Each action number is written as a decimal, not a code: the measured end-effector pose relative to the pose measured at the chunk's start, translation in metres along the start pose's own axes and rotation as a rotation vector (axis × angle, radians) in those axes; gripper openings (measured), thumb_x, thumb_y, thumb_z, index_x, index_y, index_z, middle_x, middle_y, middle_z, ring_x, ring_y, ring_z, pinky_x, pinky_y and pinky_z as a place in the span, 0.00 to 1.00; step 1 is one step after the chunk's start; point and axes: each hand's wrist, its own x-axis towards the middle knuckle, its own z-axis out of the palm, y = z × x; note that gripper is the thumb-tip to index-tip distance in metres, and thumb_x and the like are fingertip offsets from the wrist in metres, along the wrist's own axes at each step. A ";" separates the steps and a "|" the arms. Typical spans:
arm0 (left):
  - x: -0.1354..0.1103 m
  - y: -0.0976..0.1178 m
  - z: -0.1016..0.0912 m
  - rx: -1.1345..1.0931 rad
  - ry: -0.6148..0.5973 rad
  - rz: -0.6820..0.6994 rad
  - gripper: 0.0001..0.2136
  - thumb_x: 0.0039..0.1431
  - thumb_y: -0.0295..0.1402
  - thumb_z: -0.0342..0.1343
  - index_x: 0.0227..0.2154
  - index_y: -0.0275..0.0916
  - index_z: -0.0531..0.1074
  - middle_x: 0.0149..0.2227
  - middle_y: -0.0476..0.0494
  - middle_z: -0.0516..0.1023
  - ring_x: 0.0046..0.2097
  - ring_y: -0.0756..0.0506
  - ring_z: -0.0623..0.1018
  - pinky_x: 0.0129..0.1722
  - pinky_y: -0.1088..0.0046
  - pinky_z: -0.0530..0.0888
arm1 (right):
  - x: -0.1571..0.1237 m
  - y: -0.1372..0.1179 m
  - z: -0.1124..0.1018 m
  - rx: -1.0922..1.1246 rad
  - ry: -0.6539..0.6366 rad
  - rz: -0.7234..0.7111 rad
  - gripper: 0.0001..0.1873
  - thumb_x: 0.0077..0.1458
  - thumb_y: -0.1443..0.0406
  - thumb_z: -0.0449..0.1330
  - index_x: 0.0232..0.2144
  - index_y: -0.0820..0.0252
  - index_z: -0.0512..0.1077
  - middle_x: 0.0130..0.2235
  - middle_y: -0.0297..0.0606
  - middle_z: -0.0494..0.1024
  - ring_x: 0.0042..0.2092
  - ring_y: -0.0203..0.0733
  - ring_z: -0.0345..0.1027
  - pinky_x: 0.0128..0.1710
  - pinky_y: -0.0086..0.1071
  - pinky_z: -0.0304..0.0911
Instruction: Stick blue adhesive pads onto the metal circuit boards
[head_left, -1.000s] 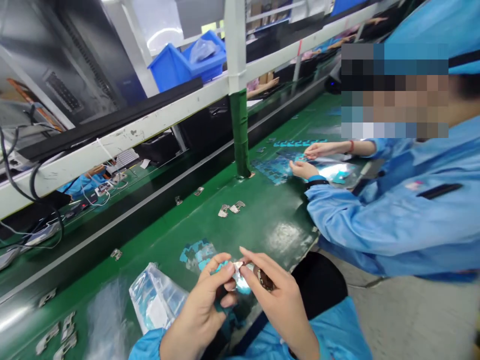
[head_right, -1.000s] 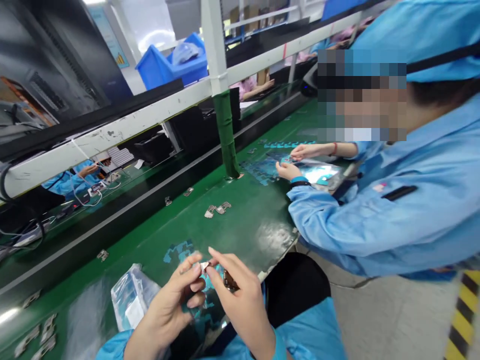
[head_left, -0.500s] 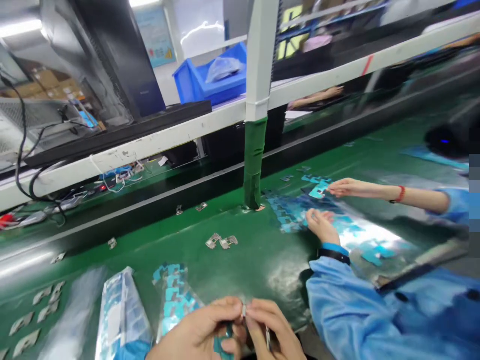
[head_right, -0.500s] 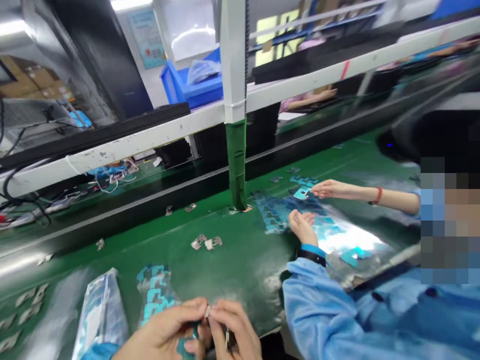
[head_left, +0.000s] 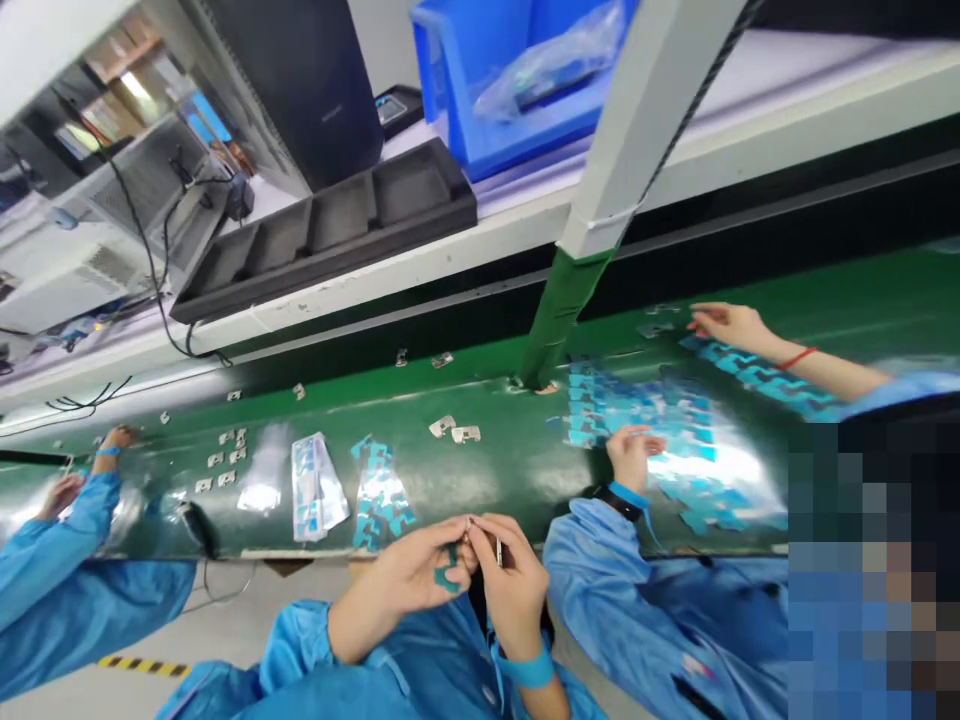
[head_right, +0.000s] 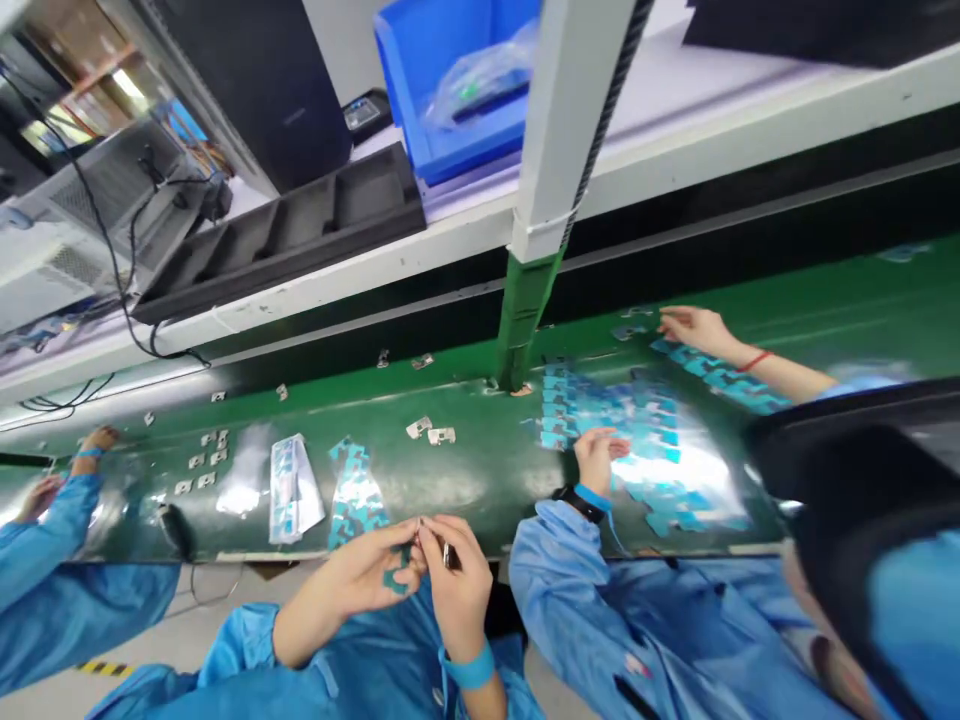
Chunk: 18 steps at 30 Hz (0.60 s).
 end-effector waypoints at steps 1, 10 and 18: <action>-0.016 -0.001 0.004 -0.016 -0.002 -0.006 0.17 0.40 0.30 0.77 0.32 0.34 0.78 0.28 0.46 0.73 0.26 0.54 0.70 0.22 0.82 0.60 | -0.004 -0.015 -0.001 -0.004 -0.015 0.027 0.07 0.59 0.63 0.65 0.38 0.60 0.79 0.37 0.42 0.81 0.38 0.44 0.77 0.38 0.37 0.74; -0.121 -0.032 0.020 -0.128 -0.005 0.269 0.09 0.51 0.32 0.72 0.32 0.36 0.78 0.30 0.46 0.73 0.29 0.53 0.71 0.22 0.84 0.62 | -0.040 -0.127 -0.008 0.014 -0.208 0.096 0.08 0.55 0.60 0.68 0.35 0.56 0.83 0.42 0.43 0.79 0.43 0.47 0.74 0.46 0.41 0.70; -0.091 -0.051 -0.030 -0.031 0.119 0.451 0.09 0.59 0.32 0.65 0.31 0.33 0.72 0.30 0.48 0.72 0.30 0.52 0.73 0.22 0.81 0.65 | -0.033 -0.061 0.021 0.087 0.162 0.528 0.19 0.68 0.54 0.55 0.52 0.61 0.70 0.38 0.36 0.76 0.30 0.35 0.70 0.30 0.31 0.69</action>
